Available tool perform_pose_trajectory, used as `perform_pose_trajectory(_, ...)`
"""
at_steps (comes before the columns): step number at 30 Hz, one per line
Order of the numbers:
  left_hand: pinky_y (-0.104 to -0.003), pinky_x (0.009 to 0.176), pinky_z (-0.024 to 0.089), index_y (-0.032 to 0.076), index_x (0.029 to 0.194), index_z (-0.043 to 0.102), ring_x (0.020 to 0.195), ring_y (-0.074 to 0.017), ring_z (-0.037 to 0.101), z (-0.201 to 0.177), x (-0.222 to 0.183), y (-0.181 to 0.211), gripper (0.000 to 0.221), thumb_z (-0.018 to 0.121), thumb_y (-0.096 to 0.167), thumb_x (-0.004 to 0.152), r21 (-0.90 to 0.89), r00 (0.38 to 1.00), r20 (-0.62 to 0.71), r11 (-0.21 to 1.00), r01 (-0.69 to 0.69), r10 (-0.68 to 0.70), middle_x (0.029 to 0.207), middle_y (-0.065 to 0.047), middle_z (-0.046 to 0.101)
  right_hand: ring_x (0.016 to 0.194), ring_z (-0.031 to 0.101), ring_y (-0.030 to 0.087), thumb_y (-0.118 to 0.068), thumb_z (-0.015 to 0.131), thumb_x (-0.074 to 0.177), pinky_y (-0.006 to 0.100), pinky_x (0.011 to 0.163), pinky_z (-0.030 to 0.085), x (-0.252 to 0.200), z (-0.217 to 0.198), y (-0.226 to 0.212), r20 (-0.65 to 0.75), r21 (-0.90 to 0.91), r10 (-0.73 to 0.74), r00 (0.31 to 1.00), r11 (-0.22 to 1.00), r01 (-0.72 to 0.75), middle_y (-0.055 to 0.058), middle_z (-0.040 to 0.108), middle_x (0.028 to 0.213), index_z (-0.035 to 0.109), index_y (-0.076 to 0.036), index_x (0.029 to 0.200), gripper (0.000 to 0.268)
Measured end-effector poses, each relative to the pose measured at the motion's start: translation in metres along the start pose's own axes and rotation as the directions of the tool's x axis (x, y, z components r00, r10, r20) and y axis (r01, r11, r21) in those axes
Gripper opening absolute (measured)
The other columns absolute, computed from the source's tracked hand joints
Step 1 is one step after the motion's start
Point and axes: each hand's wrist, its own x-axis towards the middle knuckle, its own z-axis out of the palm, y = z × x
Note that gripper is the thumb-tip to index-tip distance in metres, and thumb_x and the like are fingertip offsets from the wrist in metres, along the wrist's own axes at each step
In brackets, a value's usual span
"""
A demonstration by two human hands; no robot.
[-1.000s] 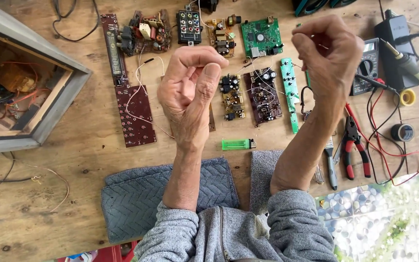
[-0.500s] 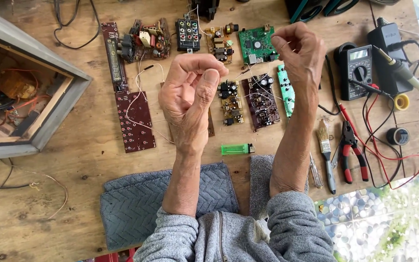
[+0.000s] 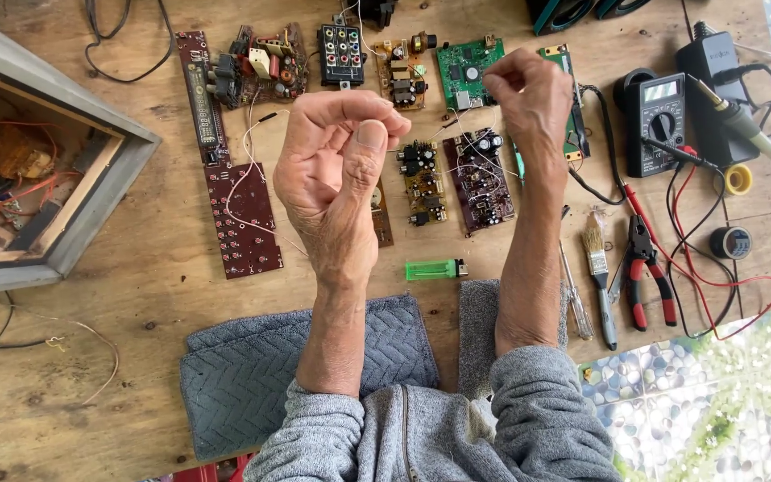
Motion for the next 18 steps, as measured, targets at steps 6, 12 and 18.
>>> perform_pose_trajectory(6,-0.022,0.073,0.048,0.009,0.088,0.049,0.077,-0.0114,0.052,-0.001,0.000,0.000,0.010,0.050,0.019,0.086,0.010,1.000,0.000,1.000,0.006,-0.006,0.082,-0.003,0.053,0.088,0.041,0.027,-0.021,0.069,0.073,0.043,0.077,0.032,-0.002,0.008,-0.005,0.162,-0.224,-0.008,0.987,0.974,0.044,0.007,0.057,0.088,0.062,-0.014,0.089,0.018)
perform_pose_trajectory(12,-0.023,0.073,0.048,0.008,0.087,0.049,0.077,-0.0116,0.052,0.000,0.000,0.001,0.012,0.049,0.020,0.085,0.011,1.000,0.005,1.000,0.029,-0.029,0.082,-0.004,0.053,0.086,0.041,0.028,-0.021,0.067,0.068,0.041,0.078,0.027,-0.004,0.009,-0.011,0.237,-0.253,-0.036,0.971,0.963,0.097,0.008,0.054,0.087,0.062,-0.017,0.085,0.019)
perform_pose_trajectory(18,-0.023,0.073,0.049,0.008,0.087,0.049,0.077,-0.0118,0.052,0.000,0.001,0.000,0.012,0.049,0.020,0.085,0.024,1.000,0.008,0.999,0.029,-0.029,0.082,-0.004,0.053,0.080,0.041,0.024,-0.024,0.067,0.066,0.036,0.071,0.026,-0.003,0.020,0.004,0.207,-0.271,-0.066,0.976,0.955,0.122,0.001,0.054,0.079,0.060,-0.020,0.082,0.018)
